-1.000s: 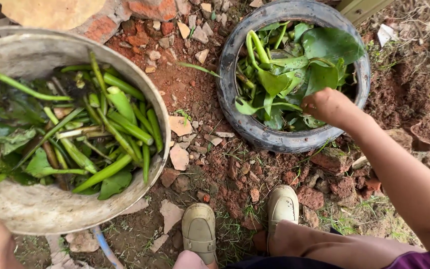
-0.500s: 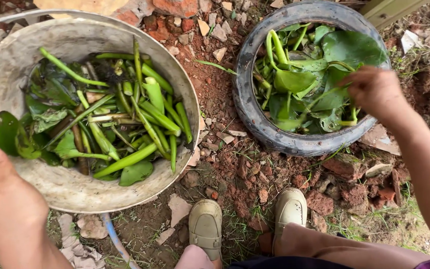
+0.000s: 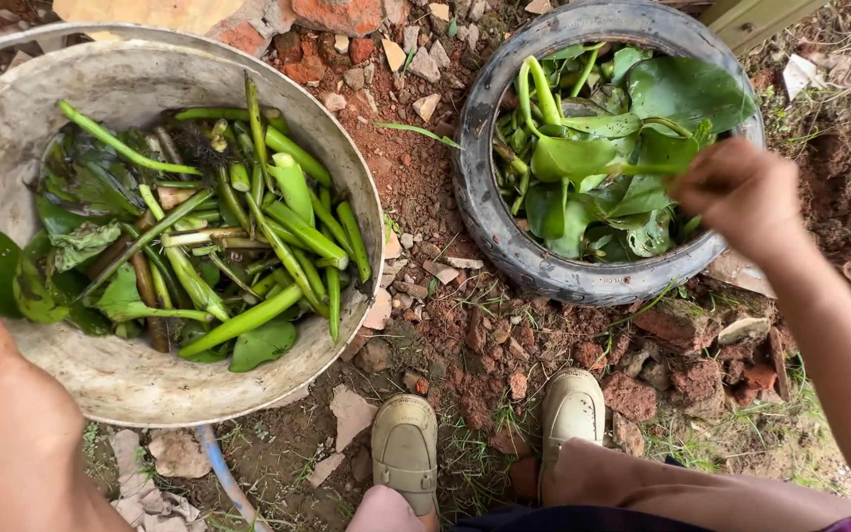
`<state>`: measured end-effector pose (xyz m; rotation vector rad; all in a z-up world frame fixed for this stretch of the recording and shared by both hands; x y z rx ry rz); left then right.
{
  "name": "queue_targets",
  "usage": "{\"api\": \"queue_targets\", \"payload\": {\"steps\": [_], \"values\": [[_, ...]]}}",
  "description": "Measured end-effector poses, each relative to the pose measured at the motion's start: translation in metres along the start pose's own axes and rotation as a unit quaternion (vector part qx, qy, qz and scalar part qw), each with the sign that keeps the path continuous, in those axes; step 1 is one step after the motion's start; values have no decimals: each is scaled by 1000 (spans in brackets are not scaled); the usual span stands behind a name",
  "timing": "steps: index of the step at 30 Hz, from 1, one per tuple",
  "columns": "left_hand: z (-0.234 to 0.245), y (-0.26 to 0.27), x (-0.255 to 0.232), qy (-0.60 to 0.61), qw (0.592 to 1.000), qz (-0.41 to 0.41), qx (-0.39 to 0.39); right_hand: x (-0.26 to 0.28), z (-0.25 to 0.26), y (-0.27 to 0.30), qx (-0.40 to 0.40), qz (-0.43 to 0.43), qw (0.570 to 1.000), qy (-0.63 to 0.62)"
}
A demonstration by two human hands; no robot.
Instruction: Transferring and arranging chopped plant stalks and leaves from a bucket into a container.
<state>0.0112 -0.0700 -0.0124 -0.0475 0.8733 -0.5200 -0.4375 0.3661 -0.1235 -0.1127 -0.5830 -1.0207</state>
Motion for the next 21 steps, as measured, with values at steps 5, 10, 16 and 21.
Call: {"api": "queue_targets", "payload": {"steps": [5,10,16,21], "values": [[1,2,-11,-5,1000,2,-18,-23,-71,15,113,173,960,190],[-1,0,-17,-36,999,-5,13,-61,-103,-1,186,153,899,366],[-7,-1,-25,9,987,-157,-9,-39,-99,-18,342,14,838,425],[-17,2,-48,-24,998,-65,-1,58,-59,-56,218,158,880,391]]}}
Point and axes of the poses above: each hand's wrist, its own y-axis away from the middle knuckle, its own z-axis out of the back of the hand, x = y × z, the point moved 8 cm from there along -y, towards the middle knuckle, and after that the axes turned 6 degrees about y, right-handed, at the moved point
